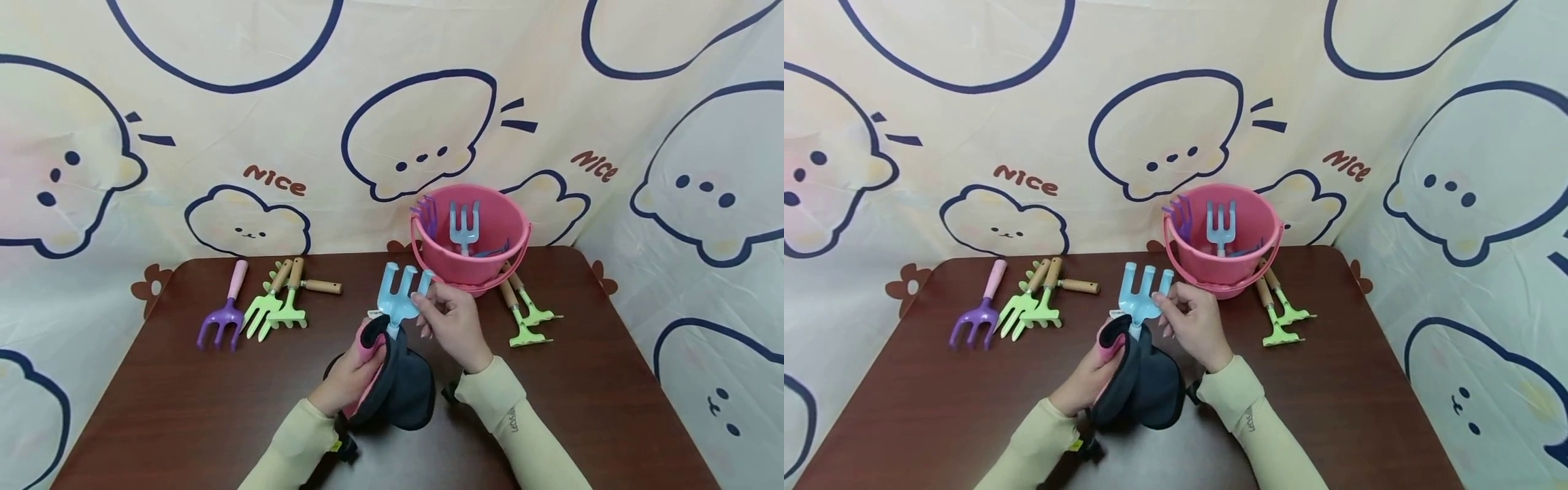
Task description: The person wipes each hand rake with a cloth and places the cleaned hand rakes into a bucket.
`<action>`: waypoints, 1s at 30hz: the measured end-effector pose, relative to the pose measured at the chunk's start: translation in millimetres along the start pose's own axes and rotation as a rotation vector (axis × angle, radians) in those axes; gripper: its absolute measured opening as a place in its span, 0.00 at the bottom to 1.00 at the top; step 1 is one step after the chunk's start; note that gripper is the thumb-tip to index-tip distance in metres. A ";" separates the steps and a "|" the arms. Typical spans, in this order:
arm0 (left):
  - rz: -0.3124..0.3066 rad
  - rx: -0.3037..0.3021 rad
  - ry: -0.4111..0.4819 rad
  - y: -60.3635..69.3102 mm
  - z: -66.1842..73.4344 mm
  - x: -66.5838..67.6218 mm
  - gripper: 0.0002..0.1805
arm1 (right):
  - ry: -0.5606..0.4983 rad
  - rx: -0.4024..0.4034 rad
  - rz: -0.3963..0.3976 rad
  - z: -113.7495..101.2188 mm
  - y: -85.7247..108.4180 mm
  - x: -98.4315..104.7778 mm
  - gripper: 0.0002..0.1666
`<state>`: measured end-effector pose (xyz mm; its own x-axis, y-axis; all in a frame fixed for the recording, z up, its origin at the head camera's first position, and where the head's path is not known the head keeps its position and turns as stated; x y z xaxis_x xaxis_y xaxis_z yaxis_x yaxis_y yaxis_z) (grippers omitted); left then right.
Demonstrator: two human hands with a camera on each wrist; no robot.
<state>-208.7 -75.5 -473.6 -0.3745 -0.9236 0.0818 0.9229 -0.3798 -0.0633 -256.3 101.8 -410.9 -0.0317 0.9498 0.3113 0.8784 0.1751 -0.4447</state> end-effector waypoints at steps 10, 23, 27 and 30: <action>-0.206 -0.062 0.009 -14.0 -7.7 -2.5 0.27 | -0.119 -0.145 0.241 14.5 -5.1 38.3 0.15; 0.007 0.022 0.089 -17.3 -18.9 33.9 0.18 | -0.248 -0.166 0.741 29.1 1.3 127.6 0.17; 0.019 0.043 0.107 -16.7 -22.6 35.4 0.19 | -0.215 -0.276 0.697 43.7 -1.2 126.5 0.20; 0.018 0.053 0.113 -16.6 -24.7 35.8 0.18 | -0.204 -0.359 0.591 52.9 -5.2 119.9 0.20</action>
<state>-239.7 -103.5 -494.2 -0.3626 -0.9314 -0.0318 0.9320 -0.3624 -0.0108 -290.0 228.5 -415.6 0.4395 0.8951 -0.0750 0.8777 -0.4457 -0.1759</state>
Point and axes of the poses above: each hand's wrist, its own y-axis away from the middle knuckle, its own x-axis out of the back of the hand, z = x × y, the point moved 7 cm from there along -y, towards the middle knuckle, and after that the axes turned 13 degrees about y, right-handed, at the moved point
